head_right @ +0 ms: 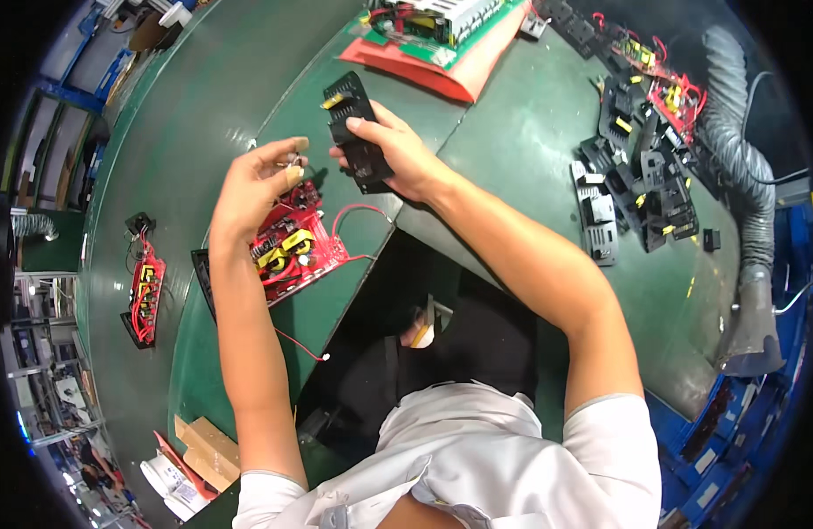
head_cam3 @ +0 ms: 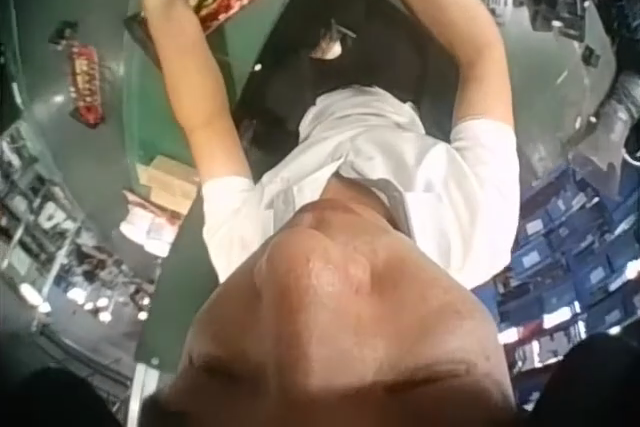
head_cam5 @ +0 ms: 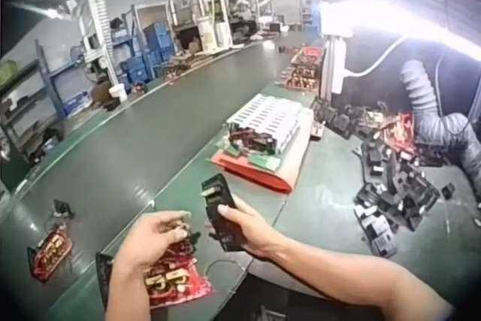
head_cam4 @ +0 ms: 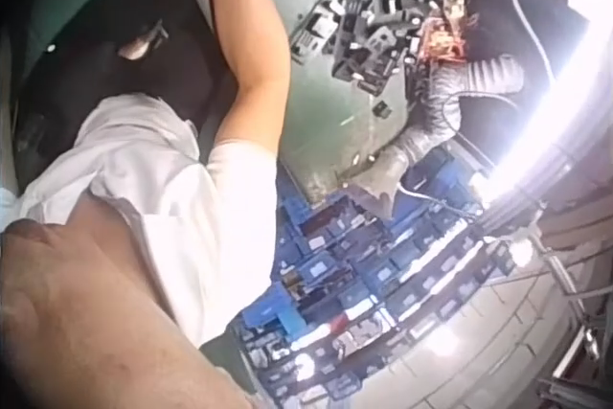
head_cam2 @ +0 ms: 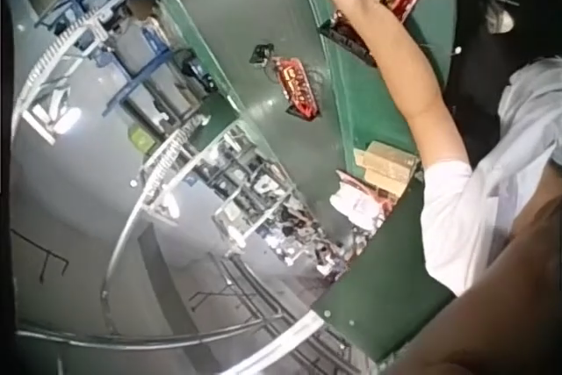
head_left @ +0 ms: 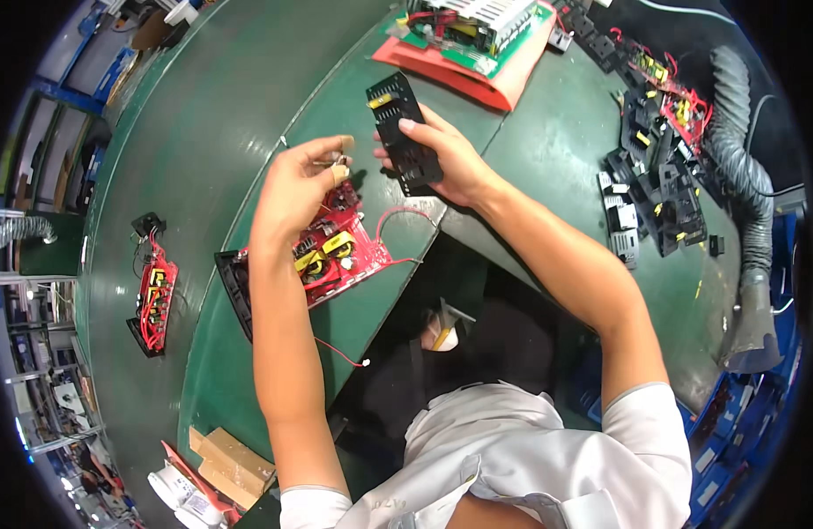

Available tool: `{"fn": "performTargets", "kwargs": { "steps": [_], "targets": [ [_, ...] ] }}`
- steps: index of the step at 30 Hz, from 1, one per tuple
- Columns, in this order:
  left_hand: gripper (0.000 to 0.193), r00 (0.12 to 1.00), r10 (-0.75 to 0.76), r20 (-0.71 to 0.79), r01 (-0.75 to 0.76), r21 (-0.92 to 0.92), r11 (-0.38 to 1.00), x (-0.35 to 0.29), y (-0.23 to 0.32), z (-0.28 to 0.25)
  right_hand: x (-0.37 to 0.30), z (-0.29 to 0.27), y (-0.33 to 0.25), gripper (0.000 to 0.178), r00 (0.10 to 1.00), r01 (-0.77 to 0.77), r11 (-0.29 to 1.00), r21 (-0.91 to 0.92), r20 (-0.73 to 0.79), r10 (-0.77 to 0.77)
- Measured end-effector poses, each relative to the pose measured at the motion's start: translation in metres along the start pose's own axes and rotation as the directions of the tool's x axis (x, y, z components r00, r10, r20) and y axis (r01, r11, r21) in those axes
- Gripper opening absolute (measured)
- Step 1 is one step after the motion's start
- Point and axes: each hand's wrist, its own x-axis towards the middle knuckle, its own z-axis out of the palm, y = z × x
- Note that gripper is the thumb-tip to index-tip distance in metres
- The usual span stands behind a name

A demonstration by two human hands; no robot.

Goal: Assembling electronic components and circuit boards into plastic housings at a factory workstation.

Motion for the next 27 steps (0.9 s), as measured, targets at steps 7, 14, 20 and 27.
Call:
{"fn": "performTargets", "kwargs": {
  "steps": [7,14,20,27],
  "targets": [
    [0.040,0.994,-0.101,0.046,0.097,0.075,0.992,-0.004,0.022,0.008,0.002,0.007,0.005,0.048,0.979,0.199,0.966,-0.166,0.087,-0.186],
    [0.033,0.986,-0.164,-0.019,0.159,-0.150,0.976,0.004,0.010,-0.002,-0.003,0.010,0.006,0.040,0.999,0.021,0.949,-0.314,0.052,-0.005],
    [0.028,0.973,-0.223,-0.050,0.205,-0.243,0.948,0.005,0.008,0.006,-0.007,0.016,0.006,0.039,0.990,0.144,0.921,-0.361,0.042,-0.138],
    [0.019,0.995,-0.098,-0.035,0.099,0.020,0.995,0.008,0.010,0.011,0.002,0.003,0.014,0.038,0.999,0.036,0.928,-0.372,0.026,-0.028]
  ]
}}
